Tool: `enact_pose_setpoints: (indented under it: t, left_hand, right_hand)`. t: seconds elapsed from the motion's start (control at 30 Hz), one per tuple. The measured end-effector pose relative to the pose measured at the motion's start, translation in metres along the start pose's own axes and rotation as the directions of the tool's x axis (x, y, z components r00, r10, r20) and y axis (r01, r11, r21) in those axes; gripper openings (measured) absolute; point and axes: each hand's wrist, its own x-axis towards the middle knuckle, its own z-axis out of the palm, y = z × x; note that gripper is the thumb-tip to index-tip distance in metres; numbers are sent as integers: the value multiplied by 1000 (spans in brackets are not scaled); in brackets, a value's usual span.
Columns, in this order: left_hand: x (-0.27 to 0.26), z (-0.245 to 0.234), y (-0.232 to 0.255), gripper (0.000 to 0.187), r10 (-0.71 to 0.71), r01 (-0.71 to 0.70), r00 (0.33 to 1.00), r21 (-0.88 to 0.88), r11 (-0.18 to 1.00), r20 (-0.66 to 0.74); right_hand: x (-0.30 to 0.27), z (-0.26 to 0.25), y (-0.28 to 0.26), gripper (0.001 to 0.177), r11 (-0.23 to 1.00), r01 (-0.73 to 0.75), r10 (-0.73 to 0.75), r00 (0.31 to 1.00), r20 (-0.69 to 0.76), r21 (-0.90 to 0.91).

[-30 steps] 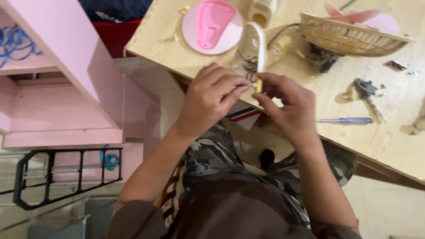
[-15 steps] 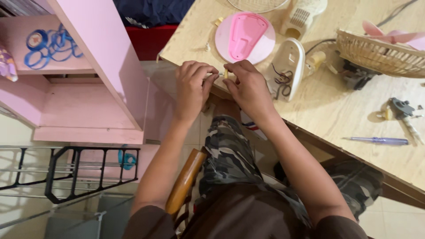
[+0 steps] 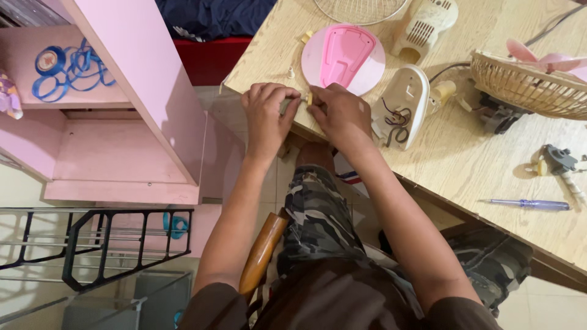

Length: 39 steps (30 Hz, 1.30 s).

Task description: The person disassembles a small electric fan, cleans the motor housing with a cloth, and reassembles the fan components on a wooden table.

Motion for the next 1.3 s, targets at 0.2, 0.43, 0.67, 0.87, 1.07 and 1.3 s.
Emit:
enact_pose_setpoints:
  t: [0.2, 0.43, 0.67, 0.87, 1.07, 1.3]
  left_hand:
    - [-4, 1, -1, 17, -36, 36, 999, -11, 999, 18]
    - [-9, -3, 24, 28, -36, 36, 999, 4, 999, -25]
    - [-24, 4, 89, 37, 40, -44, 999, -211, 976, -25]
    - [-29, 35, 135, 106, 20, 10, 996, -329, 944, 89]
    - [-28, 63, 157, 129, 25, -7, 997, -242, 970, 72]
    - [-18, 89, 150, 120, -45, 80, 988, -236, 968, 148]
  right_hand:
    - [-12, -3, -2, 36, 994, 39, -32, 997, -69, 98]
    - [-44, -19, -3, 13, 947, 256, -220, 957, -188, 193]
    - [-97, -75, 16, 22, 943, 199, -210, 978, 13, 267]
    - [-127, -130, 60, 20, 951, 12, 12, 997, -77, 309]
    - [-110, -161, 103, 34, 996, -33, 43, 991, -128, 81]
    - [-80, -148, 124, 54, 978, 7, -23, 997, -74, -209]
